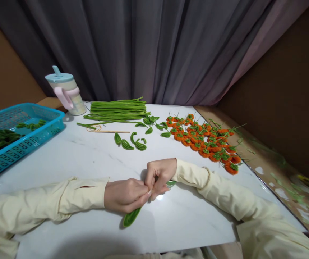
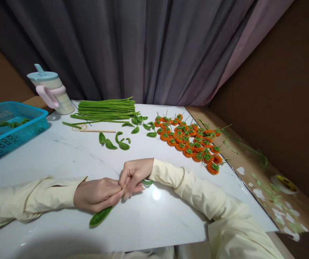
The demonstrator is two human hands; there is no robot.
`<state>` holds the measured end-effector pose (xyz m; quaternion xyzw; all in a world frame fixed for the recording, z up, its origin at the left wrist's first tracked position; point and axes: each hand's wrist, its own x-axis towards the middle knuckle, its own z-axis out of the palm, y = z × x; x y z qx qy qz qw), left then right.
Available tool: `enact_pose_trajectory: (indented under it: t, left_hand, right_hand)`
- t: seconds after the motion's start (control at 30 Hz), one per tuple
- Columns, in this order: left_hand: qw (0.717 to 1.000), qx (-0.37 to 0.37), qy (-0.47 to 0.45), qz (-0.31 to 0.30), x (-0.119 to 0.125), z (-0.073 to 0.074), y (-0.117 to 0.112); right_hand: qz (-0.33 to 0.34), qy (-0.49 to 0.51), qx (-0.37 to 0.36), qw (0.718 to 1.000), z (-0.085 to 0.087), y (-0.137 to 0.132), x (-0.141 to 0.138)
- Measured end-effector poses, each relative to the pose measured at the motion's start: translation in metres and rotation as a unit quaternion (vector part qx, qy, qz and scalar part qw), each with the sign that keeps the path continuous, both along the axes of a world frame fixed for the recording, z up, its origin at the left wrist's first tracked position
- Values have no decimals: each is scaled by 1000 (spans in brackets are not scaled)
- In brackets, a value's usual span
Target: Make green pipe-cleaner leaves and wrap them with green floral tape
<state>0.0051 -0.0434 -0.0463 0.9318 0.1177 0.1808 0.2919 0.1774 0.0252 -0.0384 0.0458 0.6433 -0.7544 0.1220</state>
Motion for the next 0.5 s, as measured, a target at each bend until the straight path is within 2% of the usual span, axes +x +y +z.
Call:
enact_pose_trajectory:
  t: [0.5]
  left_hand:
    - [999,13,-38,16,0,-2,-3]
  right_hand:
    - [4,1,-26,1000,1,0,-1]
